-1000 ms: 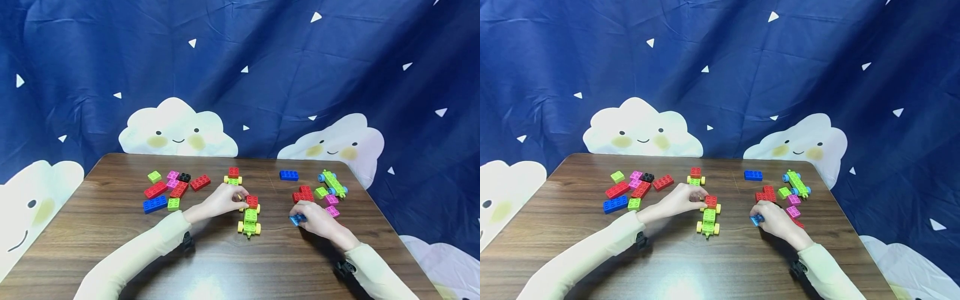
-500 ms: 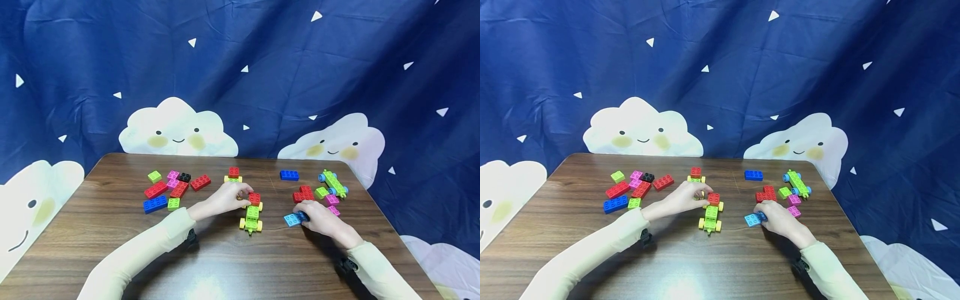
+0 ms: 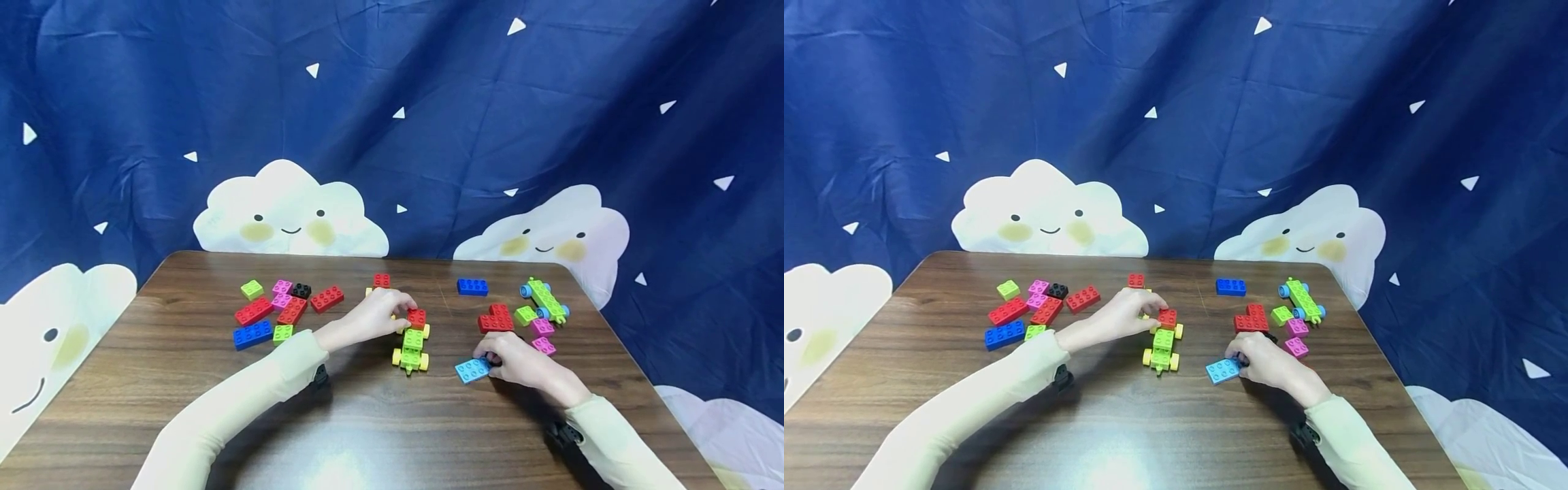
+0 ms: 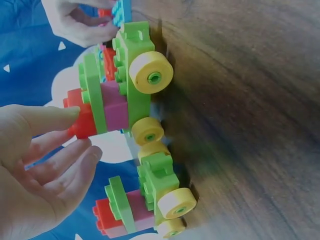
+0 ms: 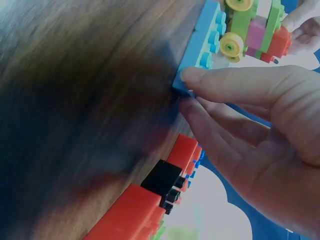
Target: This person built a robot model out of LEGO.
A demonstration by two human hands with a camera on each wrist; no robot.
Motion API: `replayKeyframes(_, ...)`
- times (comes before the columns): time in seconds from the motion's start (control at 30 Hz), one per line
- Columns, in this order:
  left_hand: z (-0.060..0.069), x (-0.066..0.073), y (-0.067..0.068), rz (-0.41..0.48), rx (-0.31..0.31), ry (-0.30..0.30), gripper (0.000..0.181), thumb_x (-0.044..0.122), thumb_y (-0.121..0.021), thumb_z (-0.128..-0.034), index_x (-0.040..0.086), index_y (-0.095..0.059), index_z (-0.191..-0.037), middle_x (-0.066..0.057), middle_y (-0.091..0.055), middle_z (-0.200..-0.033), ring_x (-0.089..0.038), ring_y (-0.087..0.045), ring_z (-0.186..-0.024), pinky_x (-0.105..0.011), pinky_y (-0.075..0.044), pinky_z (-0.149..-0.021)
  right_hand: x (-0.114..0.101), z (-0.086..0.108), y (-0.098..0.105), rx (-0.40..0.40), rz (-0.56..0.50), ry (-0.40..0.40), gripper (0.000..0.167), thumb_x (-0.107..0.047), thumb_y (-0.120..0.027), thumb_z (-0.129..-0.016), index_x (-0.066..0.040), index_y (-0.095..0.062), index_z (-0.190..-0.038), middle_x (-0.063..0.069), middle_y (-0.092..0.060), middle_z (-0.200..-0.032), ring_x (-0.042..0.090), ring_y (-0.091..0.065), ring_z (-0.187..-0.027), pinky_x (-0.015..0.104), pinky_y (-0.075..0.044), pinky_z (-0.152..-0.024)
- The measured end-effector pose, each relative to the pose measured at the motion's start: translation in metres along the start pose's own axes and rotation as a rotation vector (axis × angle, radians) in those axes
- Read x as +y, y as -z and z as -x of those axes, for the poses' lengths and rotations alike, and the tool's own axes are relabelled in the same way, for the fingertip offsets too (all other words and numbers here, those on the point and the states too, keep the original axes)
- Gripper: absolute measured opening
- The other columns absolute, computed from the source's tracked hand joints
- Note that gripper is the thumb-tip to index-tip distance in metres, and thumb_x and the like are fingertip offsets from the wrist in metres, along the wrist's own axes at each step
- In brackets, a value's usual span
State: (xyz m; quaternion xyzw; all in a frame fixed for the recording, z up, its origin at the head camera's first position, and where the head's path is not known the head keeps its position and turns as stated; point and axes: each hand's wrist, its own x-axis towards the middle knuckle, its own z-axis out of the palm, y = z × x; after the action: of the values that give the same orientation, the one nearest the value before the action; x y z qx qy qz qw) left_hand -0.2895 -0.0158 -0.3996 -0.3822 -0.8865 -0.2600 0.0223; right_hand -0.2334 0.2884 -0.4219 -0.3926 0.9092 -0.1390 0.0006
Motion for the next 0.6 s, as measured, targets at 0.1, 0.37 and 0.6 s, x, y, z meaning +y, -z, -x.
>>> replayKeyframes(0.1,-0.004,-0.001,-0.003,-0.002,0.01,0.022,0.025,0.012,-0.074,-0.087,0.003,-0.071,-0.11,-0.01,-0.076,-0.105,-0.02,-0.071,-0.093,-0.035,-0.058,-0.085,-0.003,0.001,-0.001,-0.019,-0.027,0.0,0.028,0.009,-0.079,-0.071,-0.002,-0.072,-0.096,0.004,-0.066,-0.086,0.01,-0.056,-0.074,0.02,-0.049,-0.065)
replayKeyframes(0.37,-0.018,0.0,-0.004,-0.075,0.048,0.075,0.024,0.015,-0.073,-0.0889,0.004,-0.071,-0.11,-0.009,-0.075,-0.1,-0.018,-0.065,-0.083,-0.033,-0.055,-0.08,-0.01,-0.005,-0.008,-0.045,-0.13,-0.072,0.025,0.003,-0.078,-0.078,-0.003,-0.072,-0.102,0.006,-0.072,-0.096,0.012,-0.067,-0.083,0.028,-0.059,-0.073)
replayKeyframes(0.6,-0.029,-0.002,-0.004,-0.121,0.042,0.074,0.023,0.014,-0.072,-0.0898,0.003,-0.071,-0.11,-0.011,-0.074,-0.101,-0.019,-0.065,-0.083,-0.033,-0.055,-0.078,-0.014,-0.008,-0.012,-0.054,-0.163,-0.087,0.026,0.001,-0.078,-0.079,-0.004,-0.072,-0.104,0.007,-0.072,-0.1,0.012,-0.067,-0.085,0.025,-0.058,-0.074)
